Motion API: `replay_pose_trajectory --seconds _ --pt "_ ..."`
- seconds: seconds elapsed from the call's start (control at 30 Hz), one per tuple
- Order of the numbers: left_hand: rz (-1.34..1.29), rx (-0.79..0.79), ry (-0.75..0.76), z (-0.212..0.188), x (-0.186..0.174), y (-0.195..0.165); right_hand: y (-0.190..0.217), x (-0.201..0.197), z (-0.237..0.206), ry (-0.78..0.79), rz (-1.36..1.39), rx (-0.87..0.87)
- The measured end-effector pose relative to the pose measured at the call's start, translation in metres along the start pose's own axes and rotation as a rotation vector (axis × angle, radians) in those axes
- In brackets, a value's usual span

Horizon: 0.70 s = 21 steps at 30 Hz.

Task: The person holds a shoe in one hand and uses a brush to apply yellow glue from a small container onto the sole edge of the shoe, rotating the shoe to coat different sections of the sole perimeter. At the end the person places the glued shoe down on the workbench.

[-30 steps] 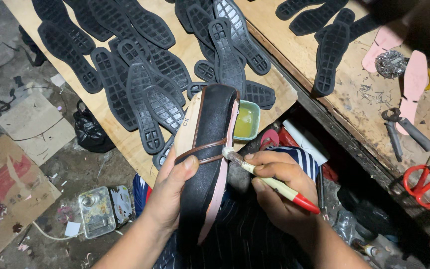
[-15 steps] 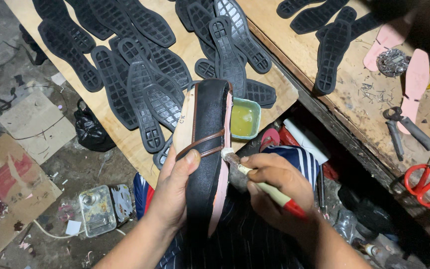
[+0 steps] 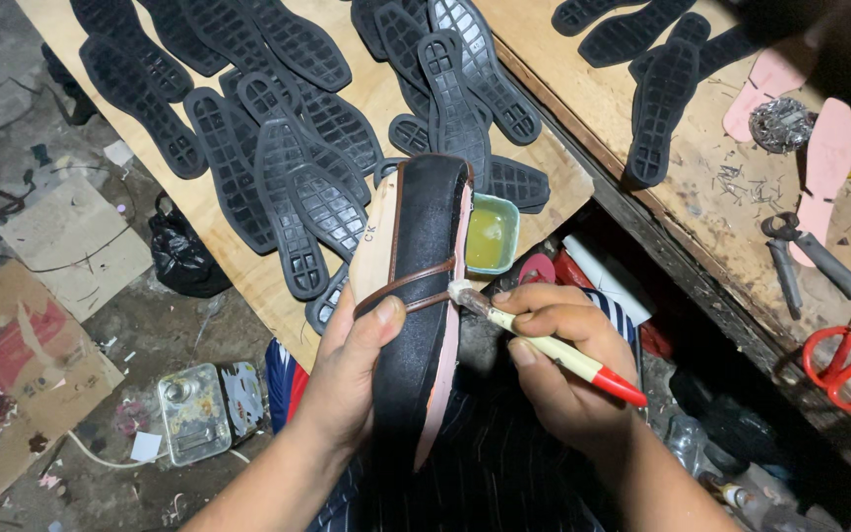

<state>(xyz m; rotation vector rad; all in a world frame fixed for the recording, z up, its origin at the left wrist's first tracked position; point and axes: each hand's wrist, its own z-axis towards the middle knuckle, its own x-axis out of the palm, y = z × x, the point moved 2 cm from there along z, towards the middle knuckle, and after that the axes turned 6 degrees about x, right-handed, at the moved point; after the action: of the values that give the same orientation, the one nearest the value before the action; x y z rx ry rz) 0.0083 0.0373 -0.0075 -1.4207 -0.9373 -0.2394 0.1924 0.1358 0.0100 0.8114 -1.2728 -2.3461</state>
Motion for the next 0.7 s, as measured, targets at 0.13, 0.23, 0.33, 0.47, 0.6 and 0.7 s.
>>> replay_pose_trajectory --seconds 0.13,0.23,0.33,0.47,0.6,0.7 --pt "-0.061 -0.015 -0.018 0.000 0.000 0.001 0.004 0.002 0.002 0.033 -0.083 -0.045" --pt "-0.099 0.009 -0.001 0.001 0.001 0.003 0.007 0.008 0.003 0.038 -0.164 -0.132" --pt "-0.062 0.033 -0.002 0.002 -0.001 0.003 0.009 0.009 0.003 0.063 -0.217 -0.160" --pt "-0.018 0.035 -0.008 0.001 -0.004 0.002 0.007 0.003 -0.001 0.046 -0.076 0.019" --pt "-0.032 0.033 0.007 0.001 -0.005 0.001 -0.001 0.005 -0.003 -0.004 0.215 0.113" --pt "-0.009 0.000 -0.021 0.000 -0.006 0.000 -0.003 0.004 -0.003 0.003 0.175 0.097"
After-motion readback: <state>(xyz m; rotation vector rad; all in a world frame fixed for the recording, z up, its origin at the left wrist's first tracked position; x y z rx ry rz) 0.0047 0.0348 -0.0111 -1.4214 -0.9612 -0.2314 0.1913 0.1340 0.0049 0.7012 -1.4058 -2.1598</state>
